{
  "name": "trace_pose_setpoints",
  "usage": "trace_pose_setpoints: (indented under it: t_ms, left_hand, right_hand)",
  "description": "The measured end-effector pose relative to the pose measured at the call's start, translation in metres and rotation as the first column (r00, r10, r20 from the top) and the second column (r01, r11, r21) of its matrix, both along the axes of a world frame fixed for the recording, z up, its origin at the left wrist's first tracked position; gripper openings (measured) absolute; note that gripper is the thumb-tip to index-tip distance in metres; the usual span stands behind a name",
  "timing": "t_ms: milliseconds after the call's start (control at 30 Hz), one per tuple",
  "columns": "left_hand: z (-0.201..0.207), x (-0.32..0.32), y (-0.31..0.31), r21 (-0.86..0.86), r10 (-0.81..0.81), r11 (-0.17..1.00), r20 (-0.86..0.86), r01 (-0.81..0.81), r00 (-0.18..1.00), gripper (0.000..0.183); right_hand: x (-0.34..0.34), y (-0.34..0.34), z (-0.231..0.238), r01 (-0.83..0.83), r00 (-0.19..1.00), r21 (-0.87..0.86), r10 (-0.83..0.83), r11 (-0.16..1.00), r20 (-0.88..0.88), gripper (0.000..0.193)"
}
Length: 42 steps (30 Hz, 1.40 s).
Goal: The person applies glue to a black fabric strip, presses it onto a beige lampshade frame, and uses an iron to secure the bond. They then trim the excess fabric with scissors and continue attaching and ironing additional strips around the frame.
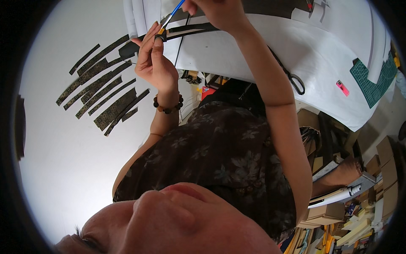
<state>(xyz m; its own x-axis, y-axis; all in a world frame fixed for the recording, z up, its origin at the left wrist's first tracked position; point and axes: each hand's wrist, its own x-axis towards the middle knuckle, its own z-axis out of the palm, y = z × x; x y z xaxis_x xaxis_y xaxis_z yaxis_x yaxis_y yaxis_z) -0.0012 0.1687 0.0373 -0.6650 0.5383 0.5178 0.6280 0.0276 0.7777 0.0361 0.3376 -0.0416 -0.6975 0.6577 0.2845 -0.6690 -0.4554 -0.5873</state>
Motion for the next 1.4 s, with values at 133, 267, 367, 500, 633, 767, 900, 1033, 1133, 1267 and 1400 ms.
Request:
trace_pose_setpoints:
  t_ms: [133,267,367,500,633,767,900,1033,1133,1267,1400]
  left_hand:
    - [-0.001,0.0,0.0,0.007,0.005,1.0,0.007,-0.005,1.0,0.015]
    - [0.002,0.001,0.001,-0.009,0.002,1.0,0.004,-0.002,1.0,0.016]
    - [0.001,0.001,-0.001,-0.014,0.003,1.0,0.018,-0.003,1.0,0.017]
    - [0.005,0.0,-0.001,-0.048,-0.041,0.998,-0.013,0.04,0.999,0.022]
    - [0.002,-0.002,-0.006,-0.108,-0.091,0.991,-0.142,0.076,0.986,0.031]
    - [-0.002,-0.004,-0.009,-0.234,-0.119,0.971,-0.321,0.043,0.939,0.04]
    - [-0.001,-0.001,-0.008,-0.286,-0.14,0.958,-0.385,0.026,0.912,0.044]
    - [-0.001,-0.003,-0.014,-0.317,-0.201,0.946,-0.407,0.069,0.891,0.058]
    - [-0.001,-0.001,-0.014,-0.265,-0.204,0.957,-0.323,0.118,0.924,0.072]
    - [-0.011,-0.002,-0.016,-0.233,-0.201,0.964,-0.307,0.131,0.93,0.078]
    - [-0.01,-0.001,-0.016,-0.24,-0.195,0.963,-0.313,0.121,0.929,0.071]
  right_hand:
    - [-0.004,0.004,-0.004,0.052,0.999,0.021,-0.052,0.998,-0.001,0.012]
    - [-0.002,0.003,-0.006,0.046,0.999,0.067,-0.045,0.997,-0.013,0.012]
    - [-0.002,0.006,-0.01,0.146,0.989,0.012,-0.145,0.989,-0.01,0.015]
    - [0.018,0.005,0.009,0.212,0.976,-0.12,-0.203,0.97,0.082,0.021]
    - [0.023,-0.018,0.007,0.208,0.974,-0.217,-0.183,0.954,0.131,0.022]
    - [0.023,-0.05,-0.008,0.194,0.958,-0.089,-0.17,0.977,0.232,0.023]
    - [0.021,-0.071,-0.009,0.171,0.97,-0.127,-0.144,0.977,0.196,0.02]
    - [0.024,-0.073,-0.001,0.111,0.987,-0.183,-0.087,0.977,0.133,0.017]
    - [0.027,-0.072,0.014,0.033,0.994,-0.279,-0.003,0.96,0.111,0.015]
    - [0.022,-0.082,0.016,0.078,0.989,-0.25,-0.044,0.965,0.138,0.014]
    - [0.022,-0.085,0.025,0.139,0.95,0.021,-0.139,0.99,0.28,0.023]
